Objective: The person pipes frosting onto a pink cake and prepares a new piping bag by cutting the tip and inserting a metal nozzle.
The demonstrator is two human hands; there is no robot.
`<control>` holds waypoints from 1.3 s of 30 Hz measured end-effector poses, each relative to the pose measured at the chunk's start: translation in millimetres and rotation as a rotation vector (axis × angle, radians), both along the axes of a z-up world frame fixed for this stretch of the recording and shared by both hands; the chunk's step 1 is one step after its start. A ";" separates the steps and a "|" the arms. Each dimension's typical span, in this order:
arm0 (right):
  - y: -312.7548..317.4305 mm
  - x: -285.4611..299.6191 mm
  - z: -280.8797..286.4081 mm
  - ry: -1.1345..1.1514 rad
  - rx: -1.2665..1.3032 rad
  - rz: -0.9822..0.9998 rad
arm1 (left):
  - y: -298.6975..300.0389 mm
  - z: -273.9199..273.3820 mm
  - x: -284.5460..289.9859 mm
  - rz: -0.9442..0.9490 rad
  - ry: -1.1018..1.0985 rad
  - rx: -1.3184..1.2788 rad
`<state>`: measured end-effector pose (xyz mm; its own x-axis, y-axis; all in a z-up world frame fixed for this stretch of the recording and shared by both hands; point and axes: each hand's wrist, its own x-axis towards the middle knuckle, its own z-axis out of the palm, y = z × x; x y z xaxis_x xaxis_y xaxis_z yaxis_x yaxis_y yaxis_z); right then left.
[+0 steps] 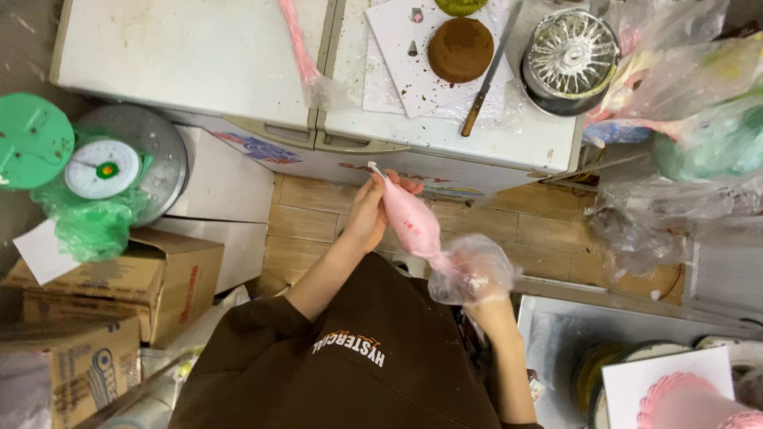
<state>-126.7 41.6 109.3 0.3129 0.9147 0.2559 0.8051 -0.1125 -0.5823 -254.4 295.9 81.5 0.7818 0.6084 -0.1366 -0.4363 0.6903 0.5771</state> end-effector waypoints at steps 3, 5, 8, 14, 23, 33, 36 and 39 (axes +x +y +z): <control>4.1 6.4 -30.8 0.205 0.028 0.029 | 0.1 2.2 -4.7 0.002 -0.016 -0.022; 12.8 9.1 -43.4 0.439 -0.018 0.037 | -1.4 5.2 -7.0 0.026 -0.031 -0.061; 25.1 6.9 -47.7 0.552 -0.351 -0.062 | 1.8 6.8 -9.8 0.151 -0.057 -0.093; 67.7 -13.3 -33.1 0.540 -0.207 0.010 | 36.6 18.3 -14.5 0.165 -0.098 -0.077; 176.8 19.5 -41.3 0.932 -0.391 -0.113 | 170.3 83.0 -25.0 0.033 -0.153 0.159; 330.4 -22.3 -9.0 1.064 -0.327 0.033 | 348.9 127.5 -46.8 0.136 -0.240 0.294; 383.5 -38.7 -4.0 1.094 -0.274 0.122 | 370.0 136.5 -48.5 0.107 -0.221 0.320; 436.1 -46.0 -2.7 1.124 -0.217 0.195 | 380.6 141.5 -46.8 0.100 -0.266 0.309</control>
<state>-172.7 477.6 106.6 0.1131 0.9629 -0.2452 -0.1389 -0.2290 -0.9635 -301.3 676.5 223.1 0.7001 0.6639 0.2629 -0.6544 0.4490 0.6085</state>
